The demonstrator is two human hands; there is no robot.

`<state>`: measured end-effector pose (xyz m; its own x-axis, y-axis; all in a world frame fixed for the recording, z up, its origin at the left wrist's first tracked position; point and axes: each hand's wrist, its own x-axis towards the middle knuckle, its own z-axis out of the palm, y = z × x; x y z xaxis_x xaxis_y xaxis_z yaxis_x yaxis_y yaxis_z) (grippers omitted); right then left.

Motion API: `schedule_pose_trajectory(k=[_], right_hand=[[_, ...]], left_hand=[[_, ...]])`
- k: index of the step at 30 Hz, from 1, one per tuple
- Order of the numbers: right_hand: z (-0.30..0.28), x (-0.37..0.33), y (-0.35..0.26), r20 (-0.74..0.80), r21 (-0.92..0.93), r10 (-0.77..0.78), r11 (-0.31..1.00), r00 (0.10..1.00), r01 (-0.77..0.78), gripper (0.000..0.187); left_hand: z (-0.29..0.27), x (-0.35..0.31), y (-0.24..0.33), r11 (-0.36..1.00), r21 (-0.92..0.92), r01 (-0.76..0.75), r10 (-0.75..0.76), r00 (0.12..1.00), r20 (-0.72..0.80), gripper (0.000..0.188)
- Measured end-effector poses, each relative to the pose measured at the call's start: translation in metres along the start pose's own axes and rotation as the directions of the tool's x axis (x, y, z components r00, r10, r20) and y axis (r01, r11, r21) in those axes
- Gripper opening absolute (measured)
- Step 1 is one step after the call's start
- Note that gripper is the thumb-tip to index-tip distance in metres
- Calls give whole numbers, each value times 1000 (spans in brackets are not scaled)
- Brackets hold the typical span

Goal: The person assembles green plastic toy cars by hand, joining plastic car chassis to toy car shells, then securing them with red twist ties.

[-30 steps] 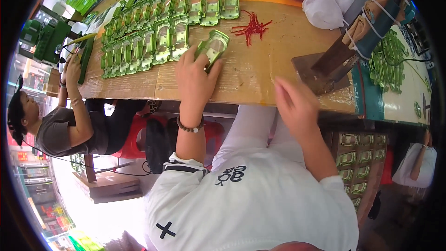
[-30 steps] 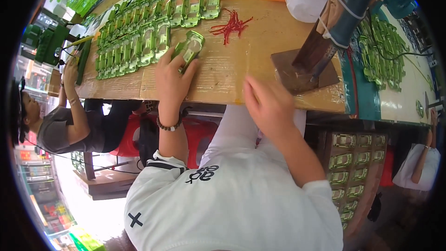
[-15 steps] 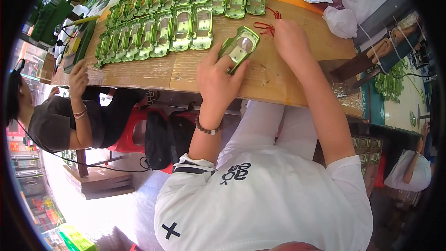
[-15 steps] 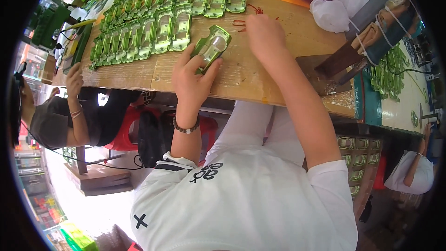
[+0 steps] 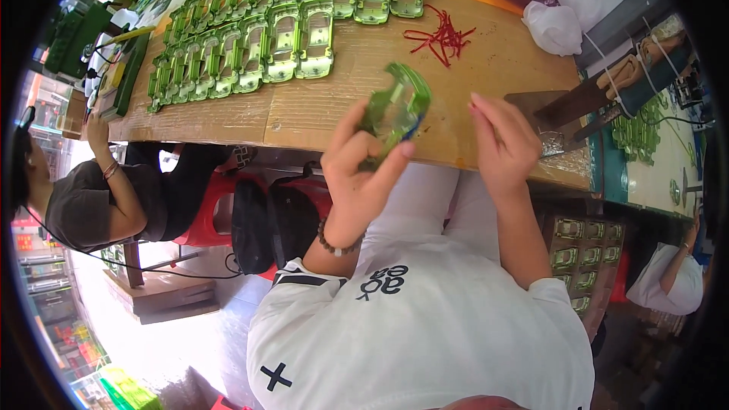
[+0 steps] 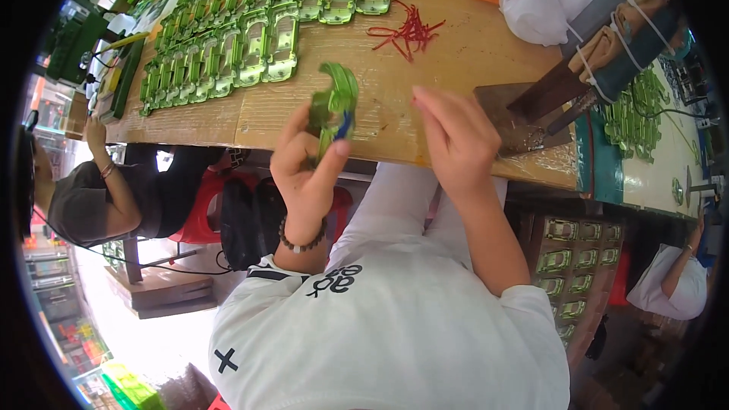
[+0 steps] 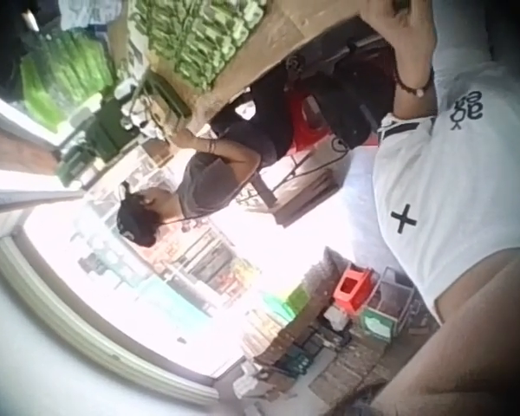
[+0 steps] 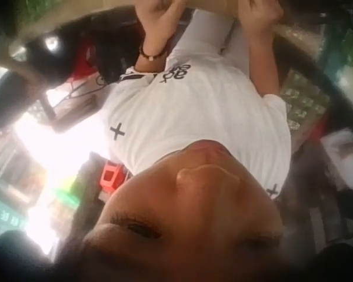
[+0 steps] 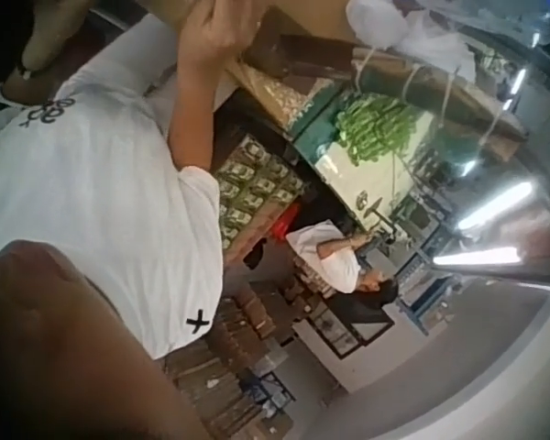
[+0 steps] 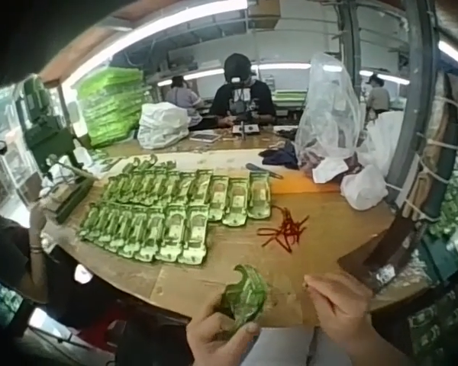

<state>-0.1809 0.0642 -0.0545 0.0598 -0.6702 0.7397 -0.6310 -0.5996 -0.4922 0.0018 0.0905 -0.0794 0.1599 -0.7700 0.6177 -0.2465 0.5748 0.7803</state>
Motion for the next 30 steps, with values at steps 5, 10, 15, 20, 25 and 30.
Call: schedule_pose_trajectory(k=[5, 10, 15, 20, 25, 30], right_hand=[[-37, -2, -12, -138, 23, -222, 974, 965, 227, 25], [-50, -2, -7, -80, -2, -339, 941, 937, 340, 31], [-63, -7, -4, -69, -12, -364, 931, 929, 364, 32], [-68, -15, 2, -35, -3, -346, 938, 938, 346, 33], [-66, -26, -4, -80, 60, -198, 977, 977, 203, 30], [-64, -32, -13, -97, 372, 86, 927, 992, -44, 25]], left_hand=[[12, -26, 19, 822, -420, 386, -224, 896, 384, 27], [24, -20, 33, 621, -519, 587, -245, 775, 583, 22], [35, -22, 37, 634, -505, 585, -222, 764, 606, 22], [41, -20, 42, 644, -494, 584, -217, 758, 615, 22], [47, -20, 44, 644, -485, 592, -235, 756, 612, 23], [52, -27, 36, 773, -429, 467, -211, 828, 520, 26]])
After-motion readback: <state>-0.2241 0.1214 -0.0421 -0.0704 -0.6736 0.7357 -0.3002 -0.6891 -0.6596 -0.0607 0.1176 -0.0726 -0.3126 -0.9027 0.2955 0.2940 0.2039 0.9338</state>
